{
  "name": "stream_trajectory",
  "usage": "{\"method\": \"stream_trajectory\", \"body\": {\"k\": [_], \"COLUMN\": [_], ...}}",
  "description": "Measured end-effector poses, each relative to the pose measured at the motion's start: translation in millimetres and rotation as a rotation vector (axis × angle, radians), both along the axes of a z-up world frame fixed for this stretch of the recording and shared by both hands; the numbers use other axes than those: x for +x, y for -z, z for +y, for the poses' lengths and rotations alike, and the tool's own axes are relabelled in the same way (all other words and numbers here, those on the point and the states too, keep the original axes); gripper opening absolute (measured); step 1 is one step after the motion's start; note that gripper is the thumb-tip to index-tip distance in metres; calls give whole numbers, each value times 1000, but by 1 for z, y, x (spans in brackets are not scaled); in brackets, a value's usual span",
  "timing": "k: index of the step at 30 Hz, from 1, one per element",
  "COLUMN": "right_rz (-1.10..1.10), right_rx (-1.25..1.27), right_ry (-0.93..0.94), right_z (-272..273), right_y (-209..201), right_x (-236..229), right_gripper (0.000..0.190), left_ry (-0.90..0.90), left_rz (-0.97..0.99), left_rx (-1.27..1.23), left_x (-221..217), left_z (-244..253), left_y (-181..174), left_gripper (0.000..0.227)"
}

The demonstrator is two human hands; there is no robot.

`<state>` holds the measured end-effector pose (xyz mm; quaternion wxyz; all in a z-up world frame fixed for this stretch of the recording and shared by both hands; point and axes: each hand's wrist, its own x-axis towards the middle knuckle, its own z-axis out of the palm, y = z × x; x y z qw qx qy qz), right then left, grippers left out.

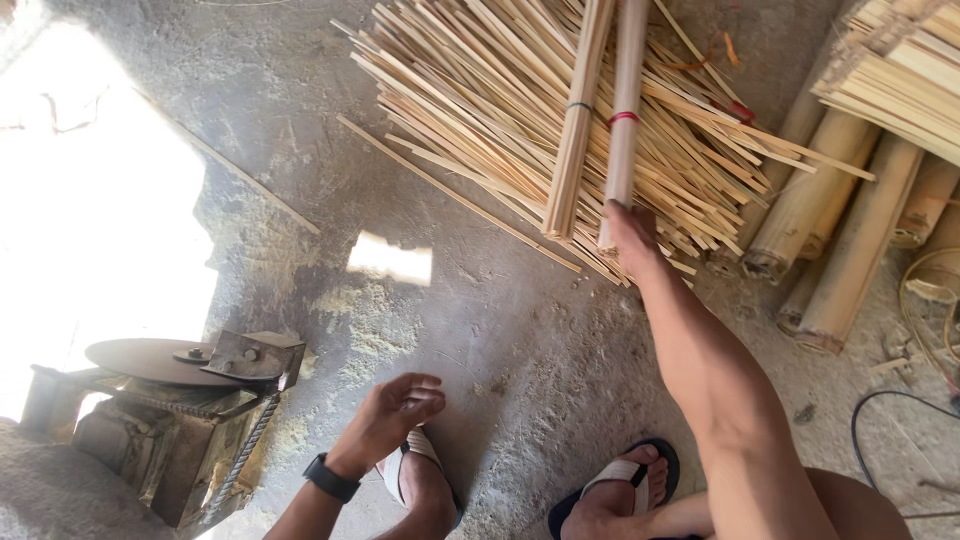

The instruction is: The person sits on the floor and uses a bandsaw to cut bundles of thin bamboo strips into shorter lengths. They repeatedly feed the strips through the saw, collect the cut pieces, and stack them on the floor.

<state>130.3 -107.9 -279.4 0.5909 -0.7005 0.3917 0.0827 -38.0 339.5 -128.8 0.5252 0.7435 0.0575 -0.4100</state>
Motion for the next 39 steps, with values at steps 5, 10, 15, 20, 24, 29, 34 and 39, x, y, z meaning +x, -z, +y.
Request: {"method": "stream_trajectory", "body": {"k": [5, 10, 15, 20, 24, 29, 34, 39], "right_rz": [-405, -419, -209, -67, -297, -674, -835, -845], "right_rx": [762, 1181, 1222, 821, 304, 34, -125, -248], "right_ry": [-22, -534, -875, -1416, -1072, -806, -789, -901], "right_z": [47, 122, 192, 228, 247, 278, 296, 292], "right_y": [-54, -103, -108, -105, -109, -126, -143, -128], "right_x": [-51, -115, -173, -190, -171, -140, -137, -133], "right_gripper": [28, 23, 25, 40, 54, 31, 20, 17], "left_ry": [-187, -185, -251, -693, -927, -990, -996, -1005], "left_rz": [67, -90, -175, -120, -137, -53, -49, -82], "left_rx": [-248, -414, -527, -714, -793, -867, -857, -813], "left_x": [11, 31, 72, 105, 92, 77, 66, 60], "left_z": [-3, 0, -8, -4, 17, 19, 9, 4], "left_y": [5, 0, -5, 2, 16, 26, 33, 36], "left_gripper": [42, 49, 74, 47, 27, 25, 24, 25]}}
